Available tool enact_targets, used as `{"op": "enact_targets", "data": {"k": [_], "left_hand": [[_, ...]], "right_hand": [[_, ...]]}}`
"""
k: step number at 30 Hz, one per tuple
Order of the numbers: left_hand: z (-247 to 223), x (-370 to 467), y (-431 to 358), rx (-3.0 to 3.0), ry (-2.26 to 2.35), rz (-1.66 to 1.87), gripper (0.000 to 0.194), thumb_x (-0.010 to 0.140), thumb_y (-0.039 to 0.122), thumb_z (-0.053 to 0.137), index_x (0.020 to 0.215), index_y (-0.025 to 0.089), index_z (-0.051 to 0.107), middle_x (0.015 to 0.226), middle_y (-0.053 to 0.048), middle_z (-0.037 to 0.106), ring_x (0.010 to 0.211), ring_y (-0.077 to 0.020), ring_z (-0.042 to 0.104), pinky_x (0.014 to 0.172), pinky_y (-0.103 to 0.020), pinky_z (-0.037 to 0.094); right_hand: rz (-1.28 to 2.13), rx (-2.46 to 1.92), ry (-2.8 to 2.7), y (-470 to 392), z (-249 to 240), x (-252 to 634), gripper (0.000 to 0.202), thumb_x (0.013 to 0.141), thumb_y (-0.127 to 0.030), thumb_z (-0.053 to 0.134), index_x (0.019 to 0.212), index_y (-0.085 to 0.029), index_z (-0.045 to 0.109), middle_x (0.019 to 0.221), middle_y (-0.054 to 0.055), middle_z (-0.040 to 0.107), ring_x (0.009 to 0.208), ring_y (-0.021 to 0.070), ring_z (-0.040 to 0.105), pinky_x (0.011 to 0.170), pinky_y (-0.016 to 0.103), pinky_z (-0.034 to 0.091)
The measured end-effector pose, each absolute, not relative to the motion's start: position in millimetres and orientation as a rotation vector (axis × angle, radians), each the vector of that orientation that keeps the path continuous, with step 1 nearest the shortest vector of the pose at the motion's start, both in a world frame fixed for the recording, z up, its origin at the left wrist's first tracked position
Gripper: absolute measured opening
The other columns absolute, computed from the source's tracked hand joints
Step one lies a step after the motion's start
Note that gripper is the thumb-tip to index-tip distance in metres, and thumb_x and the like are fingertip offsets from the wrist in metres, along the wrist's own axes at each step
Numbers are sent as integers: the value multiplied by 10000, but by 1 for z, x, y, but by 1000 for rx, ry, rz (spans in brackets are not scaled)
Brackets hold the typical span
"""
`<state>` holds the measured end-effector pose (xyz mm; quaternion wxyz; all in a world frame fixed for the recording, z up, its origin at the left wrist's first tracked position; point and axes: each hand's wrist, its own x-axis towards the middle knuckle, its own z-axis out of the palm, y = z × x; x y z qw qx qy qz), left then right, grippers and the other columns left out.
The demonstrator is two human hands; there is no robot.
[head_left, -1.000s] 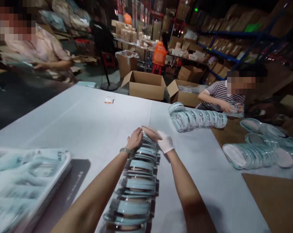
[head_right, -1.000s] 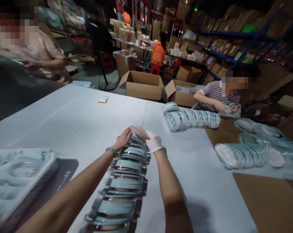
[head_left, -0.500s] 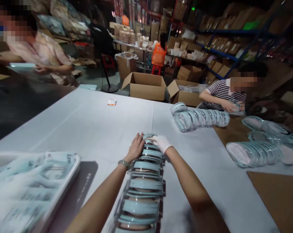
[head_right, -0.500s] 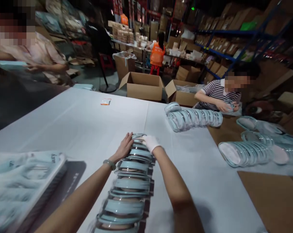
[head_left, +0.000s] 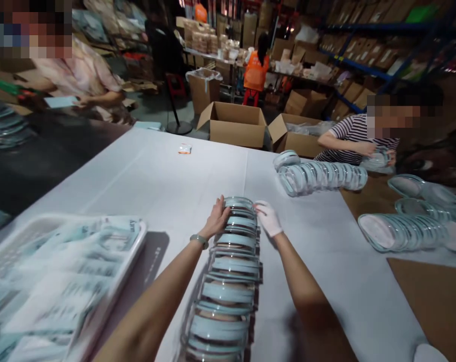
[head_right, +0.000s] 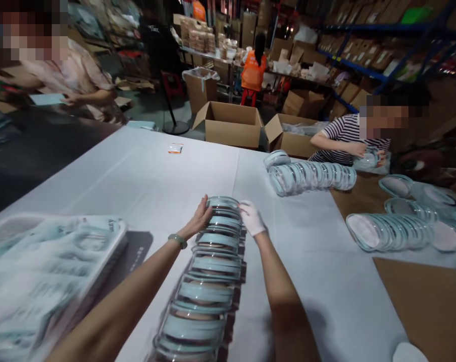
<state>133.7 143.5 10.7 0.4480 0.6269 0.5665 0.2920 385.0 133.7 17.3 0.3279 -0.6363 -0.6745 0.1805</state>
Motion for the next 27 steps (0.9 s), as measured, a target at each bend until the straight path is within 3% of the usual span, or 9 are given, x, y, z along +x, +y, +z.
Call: {"op": "enact_targets", "data": {"k": [3,5,6,9,12,17,23,25,27], "left_hand": [[36,93,87,1498,1389,738,852,1016,656,346,1684,154,183,1794,-127,134,1665,-259,90,1358,-472,105],[44,65,27,1447,1398,745,862,978,718,365,1647,179,295,1778,-109,222,1654,-268,172,1357,-466,136],[43,54,-7,1411,1415,739,888,969,735,353,1630,143,319,1763,-150,255,1644,-305,203,1349,-509,167],[20,43,-101,1238,1443,733,893,959,748,341,1630,159,311,1755,-151,277,1630,-313,247,1339,-509,233],[-9,61,-154,1310,1422,751,872,976,708,309,1632,133,310,1760,-165,252,1634,-301,241,1343,-505,226],[-15,81,-172,1398,1402,772,862,972,708,317,1622,143,361,1759,-150,272,1648,-286,197,1359,-474,173],[-3,69,-160,1416,1450,796,745,1031,584,224,1638,159,299,1779,-164,190,1660,-322,128,1329,-561,222],[7,72,-145,1481,1422,799,648,1041,531,253,1585,213,407,1731,-131,329,1642,-310,204,1325,-559,226],[18,78,-125,1554,1373,775,585,1048,509,273,1459,209,561,1571,-149,531,1531,-305,418,1294,-527,301]], "right_hand": [[370,-1738,-1511,43,22,396,442,977,-325,394,1171,-127,739,1169,168,756,1083,229,717,970,392,585],[373,-1762,-1468,-23,27,391,432,976,-370,406,1128,-156,748,968,121,782,869,214,740,811,342,614],[395,-1751,-1499,-51,29,382,399,966,-355,424,1083,-170,758,933,103,783,845,201,741,791,308,610],[467,-1721,-1680,-96,38,337,376,967,-270,418,1072,-197,772,989,85,772,936,186,726,863,282,581],[443,-1806,-1802,-90,52,290,327,944,-209,476,1051,-196,785,1068,119,741,1019,253,667,936,381,529],[400,-1951,-1918,-82,78,257,245,957,-241,544,1019,-175,772,1137,174,709,1085,330,590,993,495,424],[622,-1884,-1839,-115,70,263,243,891,-170,617,1098,-167,744,1178,127,735,1170,294,623,1068,406,436],[718,-1884,-1685,-121,66,265,221,941,-183,562,1095,-165,719,1153,116,752,1143,267,664,1045,389,481],[782,-1867,-1524,-125,69,264,261,1032,-227,455,1110,-147,691,1132,111,752,1091,236,697,971,368,542]]}}
